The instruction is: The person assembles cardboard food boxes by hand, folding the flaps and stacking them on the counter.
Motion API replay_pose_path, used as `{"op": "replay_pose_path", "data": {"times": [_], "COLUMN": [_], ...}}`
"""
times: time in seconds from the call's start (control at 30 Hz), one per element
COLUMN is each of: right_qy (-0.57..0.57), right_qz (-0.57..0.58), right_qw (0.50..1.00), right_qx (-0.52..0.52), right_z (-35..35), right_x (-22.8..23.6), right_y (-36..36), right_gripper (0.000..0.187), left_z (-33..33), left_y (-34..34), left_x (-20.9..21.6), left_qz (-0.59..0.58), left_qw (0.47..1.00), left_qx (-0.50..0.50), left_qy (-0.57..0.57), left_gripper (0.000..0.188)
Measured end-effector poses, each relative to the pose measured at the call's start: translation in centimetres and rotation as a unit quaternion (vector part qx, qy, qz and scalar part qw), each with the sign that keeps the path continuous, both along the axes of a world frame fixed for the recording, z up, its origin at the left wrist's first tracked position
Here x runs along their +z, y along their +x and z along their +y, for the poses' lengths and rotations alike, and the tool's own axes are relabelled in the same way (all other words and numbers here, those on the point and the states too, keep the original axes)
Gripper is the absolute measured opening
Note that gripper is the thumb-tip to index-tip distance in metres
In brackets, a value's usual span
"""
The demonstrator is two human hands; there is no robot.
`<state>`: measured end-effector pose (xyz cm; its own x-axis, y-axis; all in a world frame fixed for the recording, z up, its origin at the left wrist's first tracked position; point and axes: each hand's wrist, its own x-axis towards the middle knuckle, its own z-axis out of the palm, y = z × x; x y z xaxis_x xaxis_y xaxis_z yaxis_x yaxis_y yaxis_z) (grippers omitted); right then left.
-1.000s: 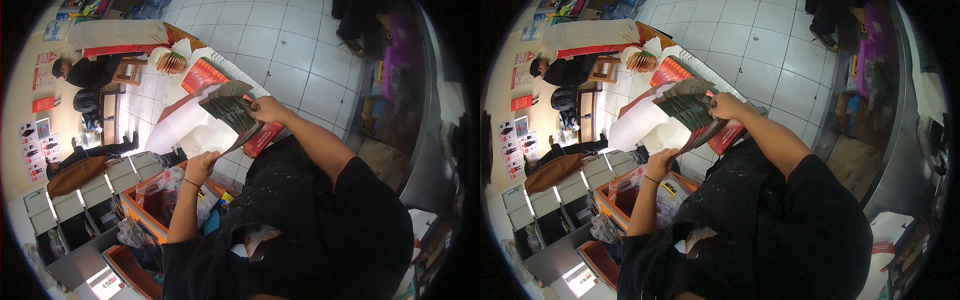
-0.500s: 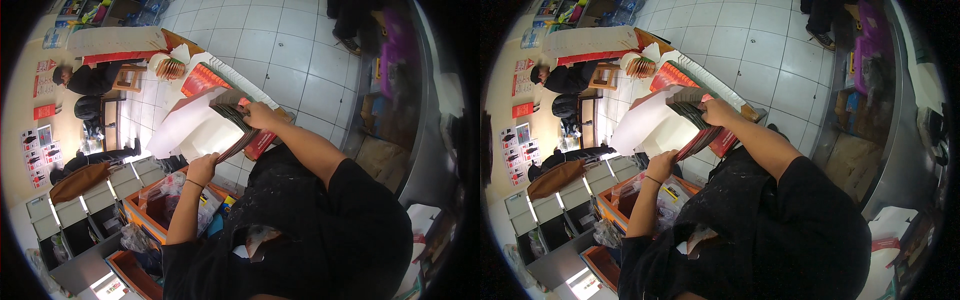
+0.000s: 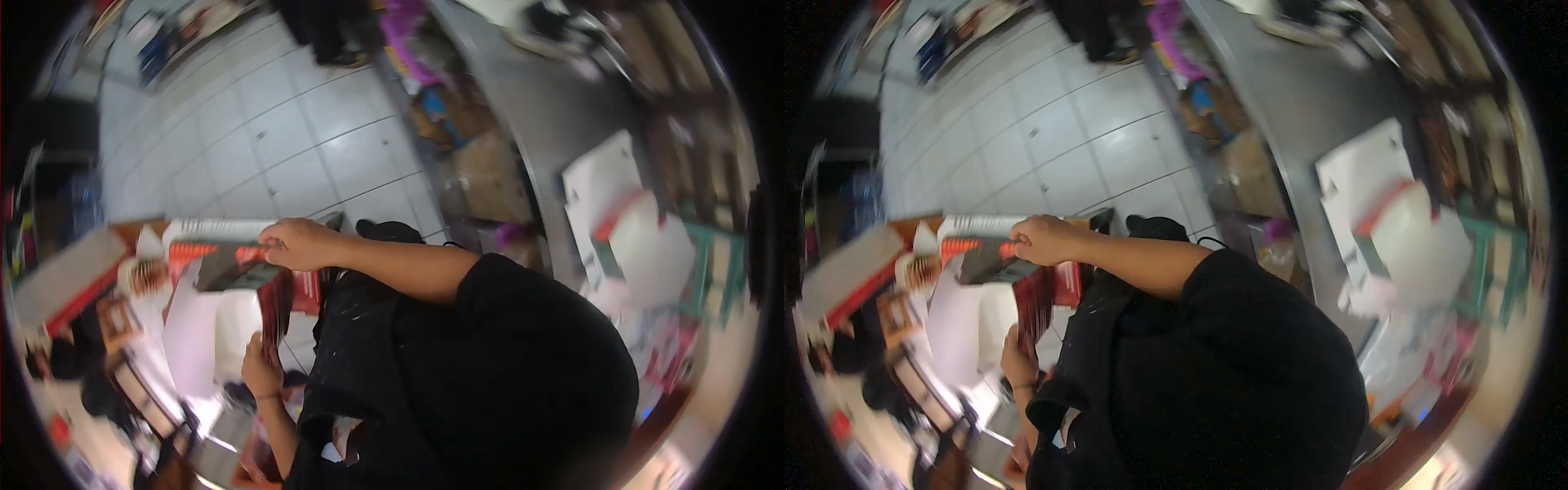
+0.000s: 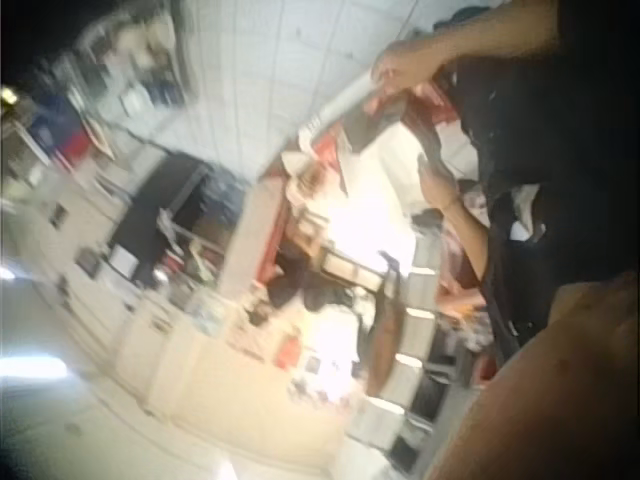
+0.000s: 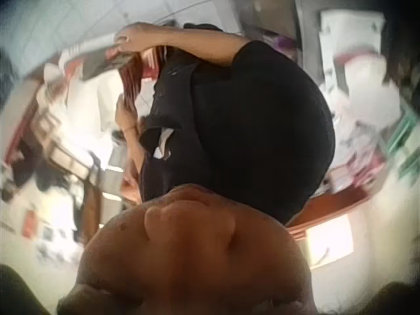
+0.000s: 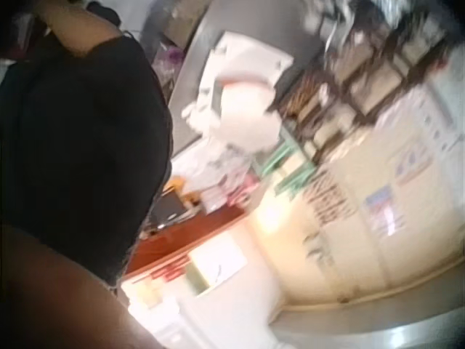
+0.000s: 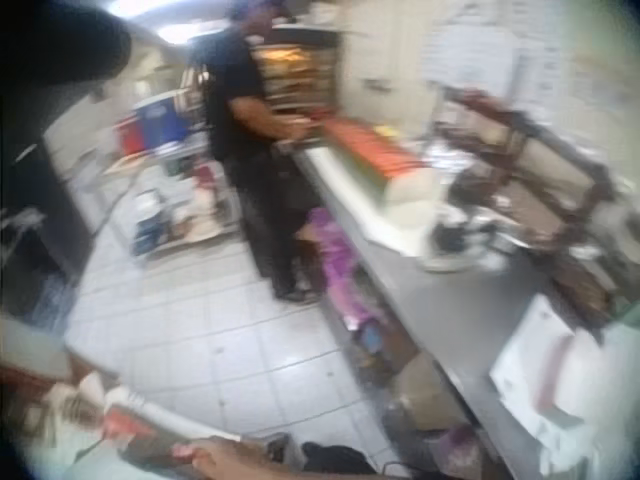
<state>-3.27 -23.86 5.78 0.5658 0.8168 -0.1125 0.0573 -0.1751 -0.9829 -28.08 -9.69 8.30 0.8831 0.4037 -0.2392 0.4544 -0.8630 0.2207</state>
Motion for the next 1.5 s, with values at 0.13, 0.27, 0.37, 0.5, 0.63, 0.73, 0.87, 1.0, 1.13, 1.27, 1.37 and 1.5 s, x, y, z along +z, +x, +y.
{"op": "replay_pose_path", "data": {"times": [0.13, 0.27, 0.37, 0.5, 0.63, 0.73, 0.87, 1.0, 1.13, 1.27, 1.37, 1.5], "right_qy": [0.045, -0.119, -0.337, -0.325, -0.445, -0.489, -0.32, -0.136, -0.042, 0.032, 0.068, 0.114], "right_qz": [-0.228, -0.183, -0.218, -0.282, -0.197, -0.329, -0.304, -0.475, -0.526, -0.585, -0.615, -0.566], "right_qw": [0.92, 0.793, 0.701, 0.546, 0.533, 0.551, 0.707, 0.845, 0.849, 0.778, 0.728, 0.715], "right_qx": [-0.316, -0.568, -0.589, -0.719, -0.692, -0.591, -0.552, -0.202, 0.035, 0.226, 0.297, 0.393], "right_z": [-11.3, -23.7, -28.2, -33.6, -44.1, -46.5, -24.7, -12.7, -6.6, -2.5, -1.0, 0.7], "right_x": [5.0, 10.1, 12.7, 10.2, 3.2, 3.8, 12.9, 13.5, 14.0, 15.7, 15.6, 13.2], "right_y": [3.1, 3.0, 0.4, -2.8, -5.5, -6.8, -7.7, -6.2, -3.6, -1.6, -0.1, 1.2], "right_gripper": [0.033, 0.035, 0.049, 0.084, 0.053, 0.039, 0.029, 0.012, 0.017, 0.019, 0.016, 0.013], "left_z": [0.4, -0.3, 0.1, 1.1, 0.2, 0.2, 0.0, -0.2, -0.1, -0.6, -1.2, -0.5], "left_y": [0.4, 1.7, 2.1, 0.4, 0.0, 0.5, -0.9, -2.5, -4.0, -4.7, -4.2, -4.9], "left_x": [-0.7, -1.1, -0.9, -0.4, 0.1, -0.1, 0.3, -0.1, -2.6, -5.1, -5.3, -4.9], "left_qz": [-0.072, -0.067, -0.037, -0.072, -0.138, -0.155, -0.166, -0.232, -0.341, -0.469, -0.529, -0.459], "left_qw": [0.997, 0.996, 0.997, 0.996, 0.99, 0.988, 0.985, 0.967, 0.933, 0.861, 0.815, 0.881], "left_qx": [-0.008, -0.037, -0.057, -0.007, -0.016, -0.001, 0.04, 0.102, 0.111, 0.178, 0.206, 0.109], "left_qy": [-0.022, -0.048, -0.046, -0.058, -0.034, 0.001, 0.027, 0.001, -0.009, -0.079, -0.117, -0.048], "left_gripper": [0.036, 0.037, 0.039, 0.041, 0.033, 0.028, 0.025, 0.034, 0.043, 0.058, 0.069, 0.086]}}
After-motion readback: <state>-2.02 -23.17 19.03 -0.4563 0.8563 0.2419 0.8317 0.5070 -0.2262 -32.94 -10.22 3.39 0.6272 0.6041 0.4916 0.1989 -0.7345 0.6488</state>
